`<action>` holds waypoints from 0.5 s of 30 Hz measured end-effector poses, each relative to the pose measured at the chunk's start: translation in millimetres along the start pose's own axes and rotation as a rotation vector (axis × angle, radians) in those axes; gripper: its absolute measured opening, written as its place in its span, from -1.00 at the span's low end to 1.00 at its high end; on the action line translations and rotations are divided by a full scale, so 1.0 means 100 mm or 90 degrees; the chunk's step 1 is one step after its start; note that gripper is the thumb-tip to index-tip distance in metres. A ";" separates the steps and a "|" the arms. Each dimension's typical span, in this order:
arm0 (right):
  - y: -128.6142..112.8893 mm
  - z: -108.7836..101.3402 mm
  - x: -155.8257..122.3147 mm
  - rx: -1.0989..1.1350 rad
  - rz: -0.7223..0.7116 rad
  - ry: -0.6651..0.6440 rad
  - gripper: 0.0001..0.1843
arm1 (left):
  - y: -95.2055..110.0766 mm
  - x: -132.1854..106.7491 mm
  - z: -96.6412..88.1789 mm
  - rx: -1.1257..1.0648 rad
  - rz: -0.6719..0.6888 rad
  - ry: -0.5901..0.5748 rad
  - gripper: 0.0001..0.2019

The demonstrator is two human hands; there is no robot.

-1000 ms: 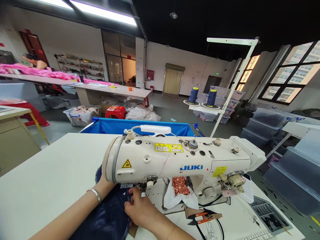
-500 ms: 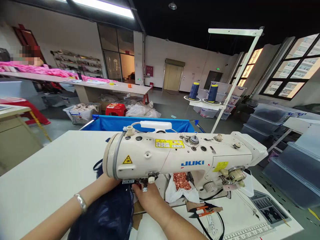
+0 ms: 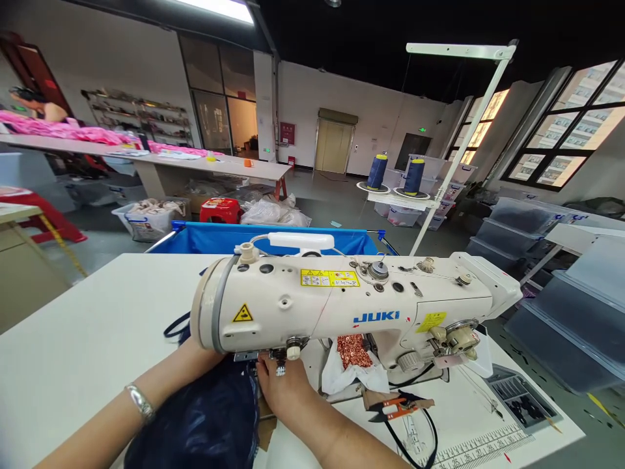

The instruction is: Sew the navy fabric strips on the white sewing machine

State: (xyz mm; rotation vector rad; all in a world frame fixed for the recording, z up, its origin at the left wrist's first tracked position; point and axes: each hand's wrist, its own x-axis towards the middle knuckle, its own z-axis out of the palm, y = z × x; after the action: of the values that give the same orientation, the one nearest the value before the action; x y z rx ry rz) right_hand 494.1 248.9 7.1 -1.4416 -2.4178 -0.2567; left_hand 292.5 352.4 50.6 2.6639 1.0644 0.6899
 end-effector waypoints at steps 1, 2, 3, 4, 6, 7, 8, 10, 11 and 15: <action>-0.01 -0.01 -0.01 -0.038 -0.021 -0.003 -0.53 | 0.01 0.00 0.03 0.005 -0.004 -0.002 -0.63; -0.01 -0.02 -0.02 -0.067 -0.036 -0.003 -0.52 | 0.02 0.00 0.06 0.009 -0.005 -0.004 -0.62; -0.02 -0.04 -0.03 -0.085 -0.044 -0.001 -0.53 | 0.04 0.00 0.08 0.011 -0.004 -0.008 -0.61; -0.02 -0.07 -0.03 -0.094 -0.049 0.001 -0.53 | 0.07 0.01 0.11 0.011 -0.002 -0.012 -0.60; -0.03 -0.12 -0.01 -0.093 -0.054 -0.003 -0.54 | 0.13 0.01 0.13 0.012 -0.002 -0.023 -0.55; -0.03 -0.15 0.01 -0.081 -0.043 -0.005 -0.55 | 0.17 0.00 0.13 0.012 -0.006 -0.028 -0.52; -0.03 -0.18 0.03 -0.062 -0.023 -0.008 -0.56 | 0.20 -0.02 0.12 0.011 -0.008 -0.034 -0.50; -0.04 -0.22 0.07 -0.010 0.036 -0.018 -0.59 | 0.27 -0.09 0.04 0.007 -0.010 -0.045 -0.52; -0.05 -0.24 0.09 0.020 0.064 -0.023 -0.60 | 0.31 -0.14 -0.01 0.001 -0.009 -0.057 -0.55; -0.06 -0.24 0.12 0.103 0.105 -0.023 -0.62 | 0.40 -0.34 -0.18 -0.034 -0.007 -0.127 -0.53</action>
State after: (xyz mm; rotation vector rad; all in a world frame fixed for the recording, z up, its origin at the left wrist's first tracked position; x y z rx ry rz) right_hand 487.9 248.8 34.4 -1.5711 -2.2719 0.0042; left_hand 285.8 299.9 68.0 2.6136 0.9923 0.4322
